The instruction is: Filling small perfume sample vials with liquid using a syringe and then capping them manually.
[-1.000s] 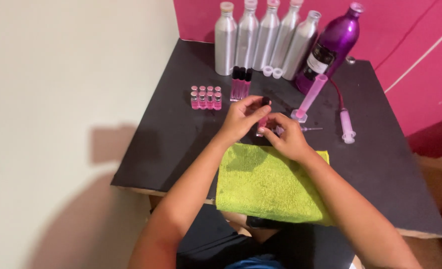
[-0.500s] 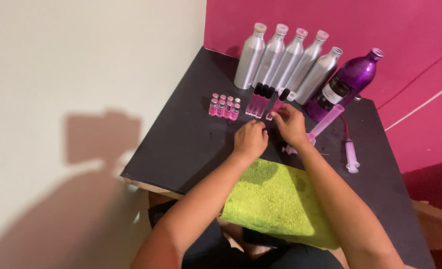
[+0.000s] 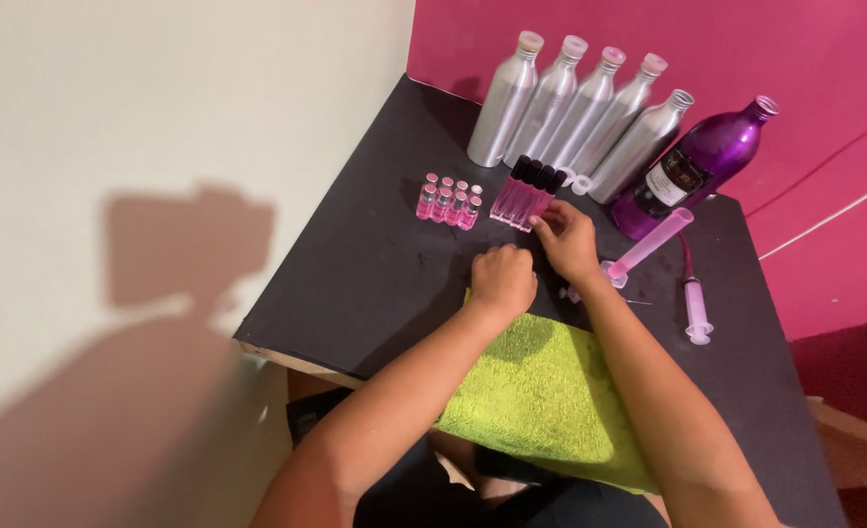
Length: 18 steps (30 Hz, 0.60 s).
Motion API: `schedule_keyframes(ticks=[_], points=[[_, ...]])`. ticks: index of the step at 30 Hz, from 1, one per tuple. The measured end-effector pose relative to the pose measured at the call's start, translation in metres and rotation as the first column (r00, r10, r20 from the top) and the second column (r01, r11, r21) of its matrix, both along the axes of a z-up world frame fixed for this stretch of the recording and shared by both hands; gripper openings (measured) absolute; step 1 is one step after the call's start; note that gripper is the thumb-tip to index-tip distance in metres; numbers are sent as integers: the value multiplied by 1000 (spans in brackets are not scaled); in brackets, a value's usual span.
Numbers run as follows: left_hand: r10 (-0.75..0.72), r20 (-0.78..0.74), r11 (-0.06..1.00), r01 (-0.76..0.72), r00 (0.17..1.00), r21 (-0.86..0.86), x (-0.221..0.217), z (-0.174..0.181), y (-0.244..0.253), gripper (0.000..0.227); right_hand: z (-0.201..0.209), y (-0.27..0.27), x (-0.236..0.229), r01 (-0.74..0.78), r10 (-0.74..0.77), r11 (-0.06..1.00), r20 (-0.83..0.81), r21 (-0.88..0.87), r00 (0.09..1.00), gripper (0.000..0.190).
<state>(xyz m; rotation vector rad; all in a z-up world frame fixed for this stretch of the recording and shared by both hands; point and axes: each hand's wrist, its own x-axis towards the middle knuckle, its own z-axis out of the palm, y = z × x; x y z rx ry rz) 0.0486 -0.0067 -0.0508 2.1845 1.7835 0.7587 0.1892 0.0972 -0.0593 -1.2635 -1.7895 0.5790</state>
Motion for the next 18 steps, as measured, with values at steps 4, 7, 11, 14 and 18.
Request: schedule_keyframes(ticks=[4,7,11,14,18], points=[[4,-20,1000,-4,1000,11,-1,2,-3,25,0,-1,-1,1,-1,1000,4,-18,1000,36],[-5,-22,1000,4,1000,-18,-1,7,-8,26,9,-9,-7,-36,34,997,-36,-72,999,51],[4,-5,1000,-4,1000,1,-1,5,-8,27,18,-6,-10,-62,65,996,46,-59,997,37],[-7,-8,1000,7,1000,2,-2,4,-8,28,16,-3,-11,-65,67,997,47,-48,997,30],[-10,-12,1000,10,1000,-12,-2,9,-10,29,4,8,-7,-45,47,999,53,-28,997,26]])
